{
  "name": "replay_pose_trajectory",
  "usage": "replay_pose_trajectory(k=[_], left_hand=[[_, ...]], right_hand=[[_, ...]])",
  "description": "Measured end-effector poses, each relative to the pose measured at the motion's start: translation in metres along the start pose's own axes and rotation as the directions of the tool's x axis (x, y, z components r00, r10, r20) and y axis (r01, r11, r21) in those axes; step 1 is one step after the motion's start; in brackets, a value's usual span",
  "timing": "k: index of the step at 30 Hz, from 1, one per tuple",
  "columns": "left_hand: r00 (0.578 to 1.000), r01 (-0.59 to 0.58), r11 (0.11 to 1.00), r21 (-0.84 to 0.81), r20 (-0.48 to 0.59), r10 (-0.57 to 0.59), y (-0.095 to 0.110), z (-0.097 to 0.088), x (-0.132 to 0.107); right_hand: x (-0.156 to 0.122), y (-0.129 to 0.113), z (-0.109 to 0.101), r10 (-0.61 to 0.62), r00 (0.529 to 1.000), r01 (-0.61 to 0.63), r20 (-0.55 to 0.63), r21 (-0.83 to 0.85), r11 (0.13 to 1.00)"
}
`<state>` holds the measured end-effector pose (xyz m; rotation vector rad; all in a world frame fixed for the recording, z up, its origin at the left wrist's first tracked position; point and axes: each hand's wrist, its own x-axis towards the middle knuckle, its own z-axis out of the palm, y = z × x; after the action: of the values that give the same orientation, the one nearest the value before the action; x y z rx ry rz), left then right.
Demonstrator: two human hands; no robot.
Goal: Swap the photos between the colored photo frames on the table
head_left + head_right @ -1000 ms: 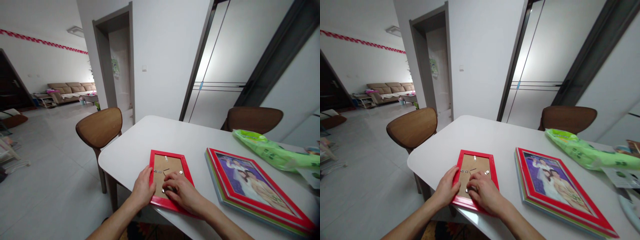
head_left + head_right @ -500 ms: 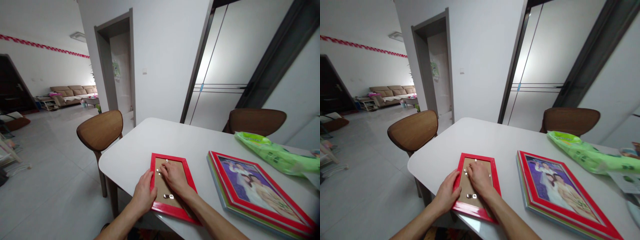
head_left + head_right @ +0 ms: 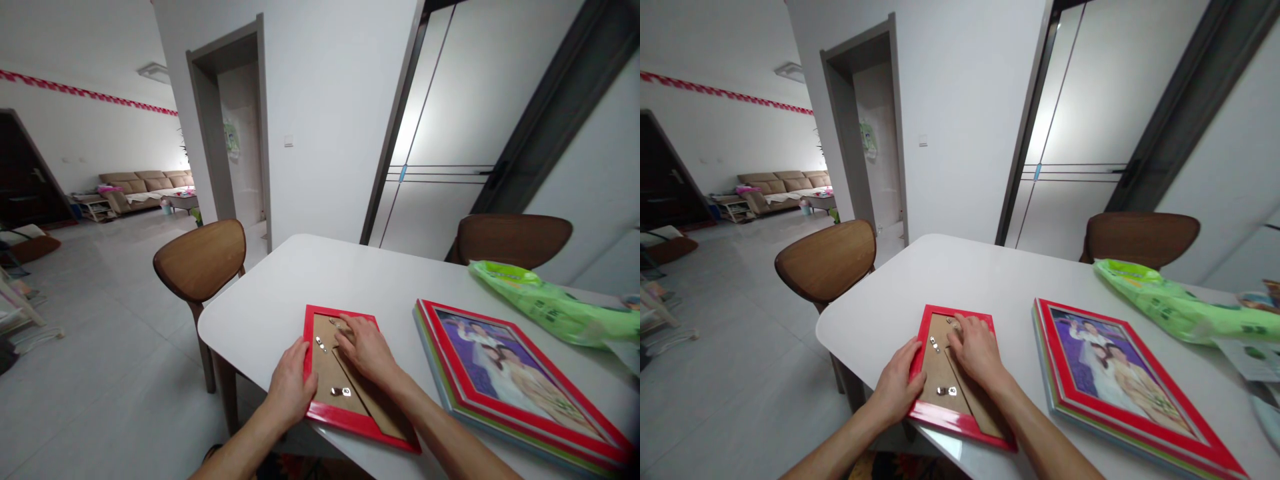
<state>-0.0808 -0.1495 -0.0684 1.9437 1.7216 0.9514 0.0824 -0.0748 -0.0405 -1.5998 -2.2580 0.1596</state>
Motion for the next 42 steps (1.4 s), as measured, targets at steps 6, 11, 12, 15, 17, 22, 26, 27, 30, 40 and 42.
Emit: replay_pose_trajectory(k=[6, 11, 12, 15, 17, 22, 26, 27, 30, 40, 42], left_hand=[[0.999, 0.038, 0.998, -0.05, -0.008, -0.039, 0.001, 0.002, 0.0], [0.997, 0.074, 0.991, -0.113, -0.006, -0.075, 0.005, -0.004, 0.001], [0.997, 0.078, 0.99, -0.118, -0.01, -0.08, 0.008, -0.006, 0.002], [0.991, 0.101, 0.953, -0.286, -0.06, -0.123, 0.022, -0.01, 0.004], [0.979, 0.134, 0.883, -0.45, -0.077, -0.188, 0.028, -0.011, 0.008], [0.938, 0.241, 0.764, -0.599, -0.06, -0.343, 0.01, -0.03, 0.014], [0.898, 0.3, 0.746, -0.595, -0.088, -0.432, -0.032, -0.065, 0.006], [0.888, 0.318, 0.75, -0.58, -0.096, -0.45, -0.042, -0.073, 0.003], [0.864, 0.364, 0.781, -0.508, -0.129, -0.487, -0.069, -0.087, -0.008], [0.915, 0.246, 0.963, -0.11, -0.302, -0.269, -0.061, -0.091, -0.01], [0.938, 0.177, 0.982, -0.068, -0.289, -0.189, -0.036, -0.081, -0.01]], right_hand=[[-0.047, 0.004, -0.013, -0.065, 0.991, 0.056, 0.118, 0.084, 0.995], [-0.043, 0.002, -0.023, -0.008, 0.995, -0.008, 0.104, 0.15, 0.989], [-0.041, 0.0, -0.028, -0.004, 0.995, -0.011, 0.103, 0.149, 0.989], [-0.037, -0.009, -0.045, -0.001, 0.998, -0.01, 0.07, 0.151, 0.988], [-0.036, -0.017, -0.053, -0.027, 0.999, 0.02, 0.031, 0.19, 0.982], [-0.035, -0.012, -0.051, -0.047, 0.997, 0.067, -0.069, 0.333, 0.941], [-0.037, 0.023, -0.032, 0.118, 0.992, -0.112, -0.046, 0.125, 0.986], [-0.039, 0.03, -0.026, 0.154, 0.988, -0.153, -0.016, 0.06, 0.986], [-0.043, 0.043, -0.013, 0.201, 0.978, -0.199, 0.048, -0.037, 0.979], [-0.037, 0.036, -0.029, 0.426, 0.846, -0.524, 0.322, 0.65, 0.55], [-0.04, 0.031, -0.033, 0.358, 0.842, -0.513, 0.403, 0.804, 0.301]])
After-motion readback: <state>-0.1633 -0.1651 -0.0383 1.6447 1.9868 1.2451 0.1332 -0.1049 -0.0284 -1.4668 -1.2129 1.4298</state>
